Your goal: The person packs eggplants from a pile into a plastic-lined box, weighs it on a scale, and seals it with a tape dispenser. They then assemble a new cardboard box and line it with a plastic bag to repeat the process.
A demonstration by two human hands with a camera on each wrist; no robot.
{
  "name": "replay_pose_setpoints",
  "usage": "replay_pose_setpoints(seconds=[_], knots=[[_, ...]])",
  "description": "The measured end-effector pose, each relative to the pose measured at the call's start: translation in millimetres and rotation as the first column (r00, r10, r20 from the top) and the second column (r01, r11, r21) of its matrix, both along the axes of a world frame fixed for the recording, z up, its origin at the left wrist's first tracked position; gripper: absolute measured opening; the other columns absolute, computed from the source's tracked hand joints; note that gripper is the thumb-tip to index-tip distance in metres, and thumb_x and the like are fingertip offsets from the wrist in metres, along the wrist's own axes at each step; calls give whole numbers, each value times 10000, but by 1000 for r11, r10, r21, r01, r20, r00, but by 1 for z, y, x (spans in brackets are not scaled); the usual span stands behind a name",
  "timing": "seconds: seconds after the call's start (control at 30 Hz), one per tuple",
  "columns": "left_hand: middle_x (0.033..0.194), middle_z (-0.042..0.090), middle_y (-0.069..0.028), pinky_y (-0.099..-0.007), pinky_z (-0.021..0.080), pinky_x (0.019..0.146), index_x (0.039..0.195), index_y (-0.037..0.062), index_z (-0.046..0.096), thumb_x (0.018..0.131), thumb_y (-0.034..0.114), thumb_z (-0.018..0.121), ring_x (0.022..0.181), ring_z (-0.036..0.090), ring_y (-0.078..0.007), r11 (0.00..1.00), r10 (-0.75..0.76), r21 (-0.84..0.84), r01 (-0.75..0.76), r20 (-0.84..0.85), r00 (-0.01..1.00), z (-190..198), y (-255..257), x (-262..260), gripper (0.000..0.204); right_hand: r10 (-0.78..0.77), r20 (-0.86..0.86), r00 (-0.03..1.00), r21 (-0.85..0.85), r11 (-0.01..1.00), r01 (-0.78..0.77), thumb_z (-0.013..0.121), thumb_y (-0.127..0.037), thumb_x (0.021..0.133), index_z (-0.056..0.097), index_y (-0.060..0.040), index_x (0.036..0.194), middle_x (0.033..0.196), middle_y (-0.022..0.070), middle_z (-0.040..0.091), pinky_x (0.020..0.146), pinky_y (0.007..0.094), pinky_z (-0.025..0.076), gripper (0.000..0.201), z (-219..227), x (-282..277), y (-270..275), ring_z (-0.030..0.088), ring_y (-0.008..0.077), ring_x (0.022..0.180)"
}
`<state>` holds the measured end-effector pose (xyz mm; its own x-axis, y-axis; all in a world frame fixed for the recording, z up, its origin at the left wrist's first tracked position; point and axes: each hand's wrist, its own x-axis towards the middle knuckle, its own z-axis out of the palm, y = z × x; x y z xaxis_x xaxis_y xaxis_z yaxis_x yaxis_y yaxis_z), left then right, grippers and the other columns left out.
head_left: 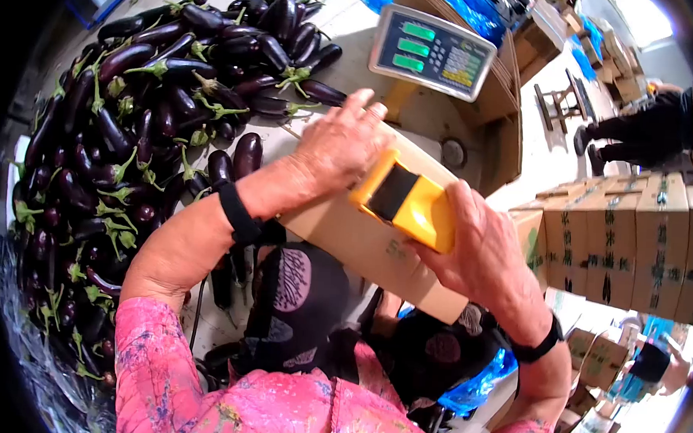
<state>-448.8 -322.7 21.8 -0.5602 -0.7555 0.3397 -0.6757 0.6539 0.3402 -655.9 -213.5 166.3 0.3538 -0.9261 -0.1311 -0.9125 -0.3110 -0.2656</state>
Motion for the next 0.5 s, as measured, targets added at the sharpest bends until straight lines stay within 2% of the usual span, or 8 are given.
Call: replay_pose_setpoints(seconds=[0.1, 0.17, 0.23, 0.27, 0.3, 0.37, 0.4, 0.5], knots=[[1366, 516, -193, -440, 569, 889, 1130, 61, 645, 891, 145, 567, 1324, 450, -395, 974, -64, -203, 97, 160, 985, 15, 4, 6, 266, -16, -26, 1000, 3, 1000, 16, 831, -330, 728, 479, -16, 1028, 894, 220, 616, 678, 484, 507, 559, 6, -19, 20, 623, 445, 821], [1353, 537, -183, -454, 564, 877, 1205, 76, 624, 936, 186, 548, 1256, 524, -378, 979, -26, -192, 68, 214, 976, 15, 7, 8, 301, -71, -21, 997, 23, 997, 71, 836, -329, 721, 491, -22, 1015, 883, 216, 617, 677, 480, 510, 548, 12, -49, 38, 625, 443, 817], [1397, 514, -141, -447, 589, 825, 1210, 143, 648, 898, 163, 553, 1192, 560, -383, 982, 146, 111, -152, 58, 988, 13, 6, 0, 327, -92, -52, 994, -38, 995, 91, 849, -353, 713, 535, -23, 997, 864, 195, 618, 660, 453, 519, 537, 12, -90, 65, 632, 420, 774], [1391, 515, -137, -459, 582, 813, 1246, 141, 620, 931, 202, 547, 1108, 608, -354, 996, 61, -78, -49, 169, 984, 19, 11, 2, 329, -119, -59, 991, -17, 993, 119, 835, -352, 727, 526, -24, 1023, 882, 187, 619, 676, 451, 519, 539, 12, -107, 78, 635, 404, 795], [1403, 502, -133, -473, 575, 836, 1261, 147, 606, 958, 220, 525, 1109, 608, -331, 995, 76, 37, -89, 271, 960, 32, 13, -2, 322, -149, -65, 987, 1, 989, 149, 821, -350, 740, 517, -26, 1050, 899, 178, 620, 691, 448, 519, 542, 10, -124, 91, 637, 389, 817], [1326, 557, -169, -499, 556, 843, 1298, 164, 582, 983, 294, 502, 1062, 629, -357, 994, 72, 62, -87, 213, 974, 31, 10, -3, 350, -178, 7, 984, -42, 983, 178, 829, -363, 740, 523, -21, 1066, 894, 180, 612, 696, 443, 517, 563, -7, -148, 108, 633, 390, 810], [1177, 626, -211, -513, 539, 822, 1331, 179, 560, 995, 392, 481, 989, 639, -416, 946, 230, 220, -239, 68, 971, 26, 8, -8, 406, -185, 35, 982, -65, 980, 186, 830, -364, 739, 525, -19, 1073, 897, 182, 611, 698, 443, 517, 569, -15, -155, 113, 632, 391, 811], [1044, 653, -238, -521, 521, 815, 1363, 184, 533, 997, 472, 456, 941, 633, -455, 959, 215, 185, -216, 23, 976, 22, 6, -4, 472, -215, 95, 972, -65, 973, 222, 831, -364, 739, 535, -14, 1094, 911, 189, 611, 705, 440, 518, 579, -38, -177, 123, 630, 394, 816]])
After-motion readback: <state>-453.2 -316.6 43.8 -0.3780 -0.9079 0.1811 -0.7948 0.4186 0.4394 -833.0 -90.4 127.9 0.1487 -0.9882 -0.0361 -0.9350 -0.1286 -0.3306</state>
